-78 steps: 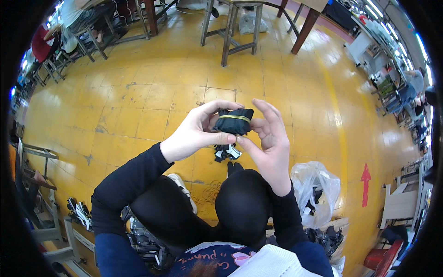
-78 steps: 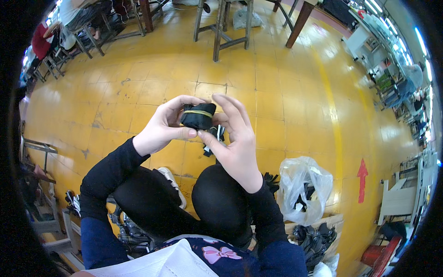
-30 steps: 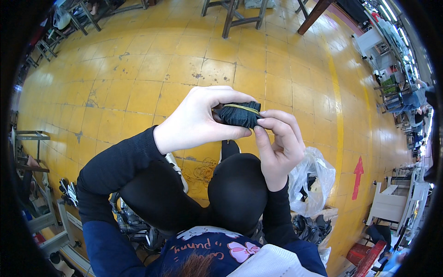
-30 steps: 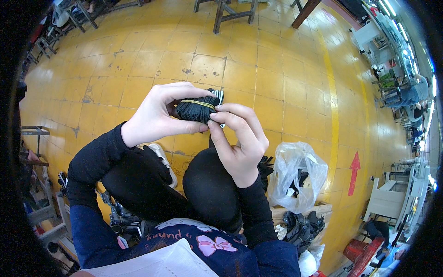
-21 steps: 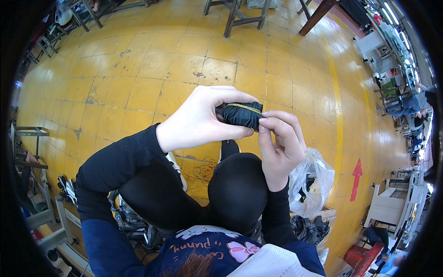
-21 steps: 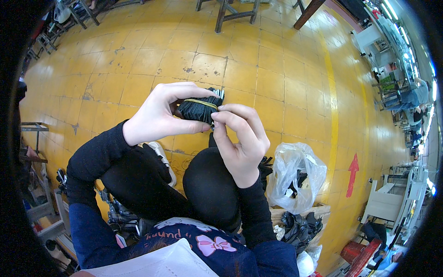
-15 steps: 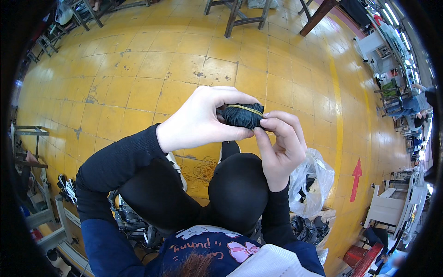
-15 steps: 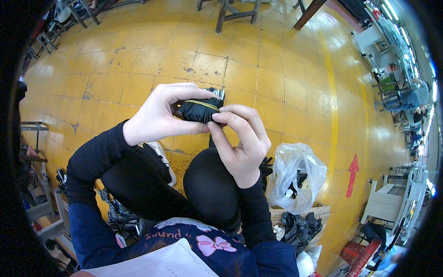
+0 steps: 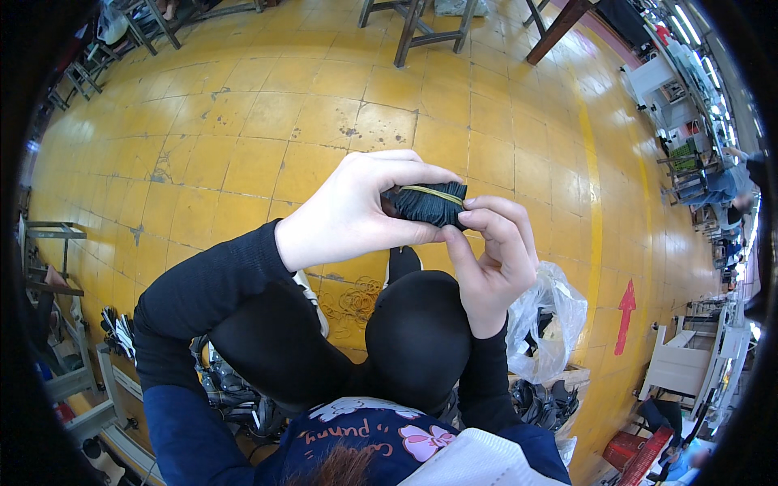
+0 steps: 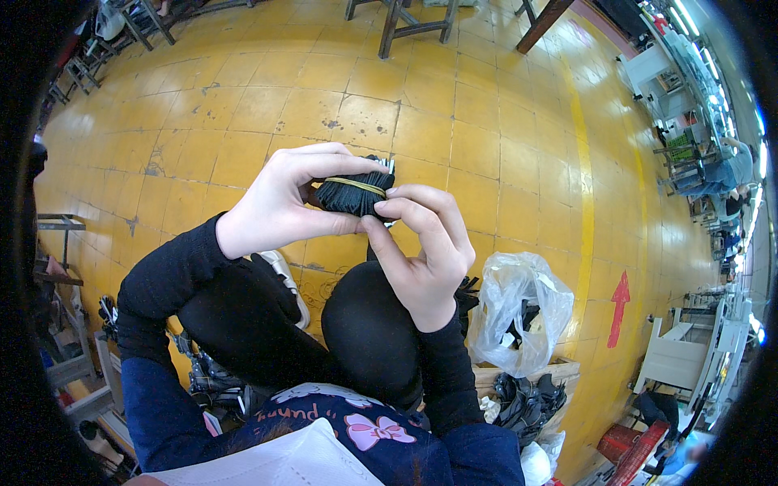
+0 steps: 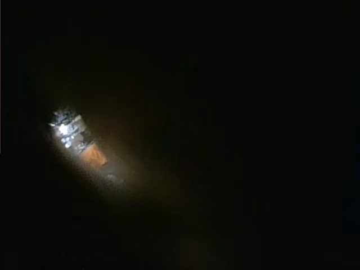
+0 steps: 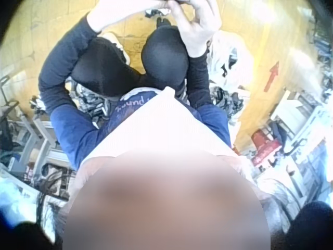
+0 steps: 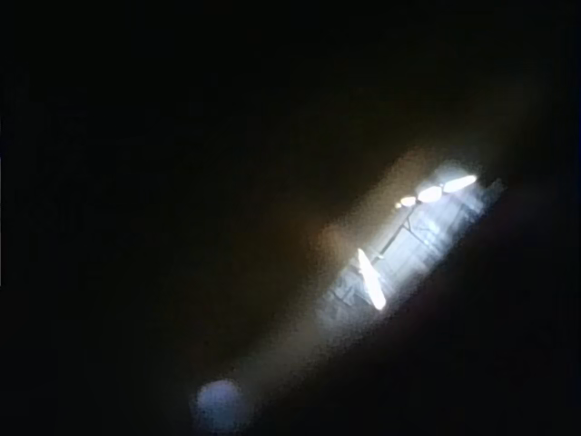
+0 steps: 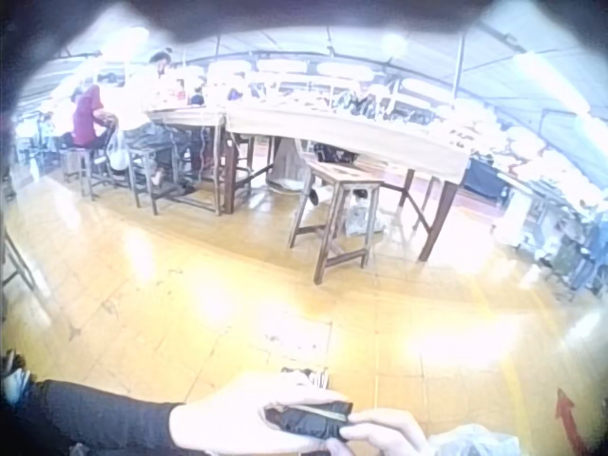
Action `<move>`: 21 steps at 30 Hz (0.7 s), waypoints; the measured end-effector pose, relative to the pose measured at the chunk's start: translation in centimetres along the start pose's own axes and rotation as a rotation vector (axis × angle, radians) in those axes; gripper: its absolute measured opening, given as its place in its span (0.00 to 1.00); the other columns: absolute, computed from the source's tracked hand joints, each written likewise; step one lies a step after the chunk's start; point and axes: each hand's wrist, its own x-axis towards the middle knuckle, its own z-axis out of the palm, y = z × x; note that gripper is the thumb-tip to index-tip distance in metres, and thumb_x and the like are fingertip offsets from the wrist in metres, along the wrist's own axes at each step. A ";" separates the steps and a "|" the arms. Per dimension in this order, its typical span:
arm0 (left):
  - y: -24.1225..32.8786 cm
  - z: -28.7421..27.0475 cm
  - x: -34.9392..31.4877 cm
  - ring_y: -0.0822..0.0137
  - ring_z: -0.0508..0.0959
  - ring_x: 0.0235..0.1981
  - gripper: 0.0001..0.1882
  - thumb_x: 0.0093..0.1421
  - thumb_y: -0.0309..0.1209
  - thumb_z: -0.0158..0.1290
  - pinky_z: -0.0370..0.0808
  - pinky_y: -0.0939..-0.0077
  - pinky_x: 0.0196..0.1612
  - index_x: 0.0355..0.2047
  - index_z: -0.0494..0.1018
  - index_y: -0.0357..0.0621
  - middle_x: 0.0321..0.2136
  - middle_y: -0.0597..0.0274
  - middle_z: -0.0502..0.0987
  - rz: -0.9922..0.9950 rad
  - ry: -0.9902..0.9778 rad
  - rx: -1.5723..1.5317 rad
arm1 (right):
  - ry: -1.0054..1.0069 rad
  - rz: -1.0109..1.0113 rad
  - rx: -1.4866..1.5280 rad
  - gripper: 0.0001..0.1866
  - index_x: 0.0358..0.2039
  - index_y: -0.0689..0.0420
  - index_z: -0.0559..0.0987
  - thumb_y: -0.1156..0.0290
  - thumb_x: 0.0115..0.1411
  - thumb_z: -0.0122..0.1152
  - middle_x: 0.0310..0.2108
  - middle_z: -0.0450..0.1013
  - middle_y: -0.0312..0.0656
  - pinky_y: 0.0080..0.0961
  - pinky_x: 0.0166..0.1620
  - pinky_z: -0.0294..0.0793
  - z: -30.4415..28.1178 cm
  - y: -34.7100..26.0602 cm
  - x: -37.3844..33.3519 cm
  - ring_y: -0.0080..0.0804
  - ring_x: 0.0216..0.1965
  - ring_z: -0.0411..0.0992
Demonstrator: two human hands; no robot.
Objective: The person sits on the floor and gathers small black fabric pieces, aligning them into a stack. They then wrap a yellow rubber band around the stack to secure it and place the bundle on the floor. The person repeats this process with additional fabric pieces.
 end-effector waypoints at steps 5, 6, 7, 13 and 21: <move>0.4 -0.2 0.0 0.63 0.81 0.41 0.27 0.49 0.28 0.67 0.77 0.72 0.45 0.51 0.75 0.38 0.39 0.55 0.79 -0.050 -0.032 0.034 | 0.046 0.075 0.037 0.12 0.32 0.61 0.79 0.86 0.45 0.67 0.36 0.76 0.45 0.27 0.40 0.77 0.2 -0.1 -0.1 0.36 0.36 0.76; 0.5 -0.2 0.0 0.64 0.81 0.41 0.27 0.49 0.28 0.67 0.78 0.72 0.45 0.51 0.74 0.38 0.39 0.55 0.79 -0.083 -0.043 0.009 | 0.062 0.111 0.055 0.12 0.32 0.61 0.79 0.86 0.45 0.67 0.36 0.76 0.45 0.27 0.40 0.76 0.2 -0.1 -0.1 0.36 0.36 0.76; 0.5 -0.2 0.0 0.64 0.81 0.42 0.27 0.50 0.28 0.66 0.79 0.73 0.45 0.52 0.74 0.38 0.40 0.55 0.79 -0.126 -0.052 -0.025 | 0.063 0.091 0.032 0.12 0.32 0.61 0.79 0.86 0.45 0.66 0.36 0.76 0.45 0.27 0.40 0.76 0.3 0.0 -0.1 0.36 0.36 0.76; 0.4 -0.1 0.0 0.66 0.80 0.42 0.25 0.54 0.27 0.63 0.81 0.73 0.44 0.53 0.72 0.37 0.42 0.55 0.79 -0.182 -0.087 -0.057 | 0.022 0.070 -0.043 0.12 0.33 0.61 0.80 0.86 0.46 0.65 0.36 0.76 0.45 0.27 0.40 0.76 0.2 0.2 0.1 0.35 0.36 0.76; 0.5 0.2 -0.1 0.66 0.80 0.36 0.24 0.53 0.29 0.62 0.80 0.76 0.37 0.50 0.73 0.34 0.38 0.52 0.79 -0.070 -0.033 -0.054 | 0.031 0.049 -0.027 0.12 0.32 0.62 0.79 0.86 0.45 0.66 0.37 0.76 0.46 0.28 0.41 0.76 0.0 -0.2 -0.1 0.35 0.37 0.76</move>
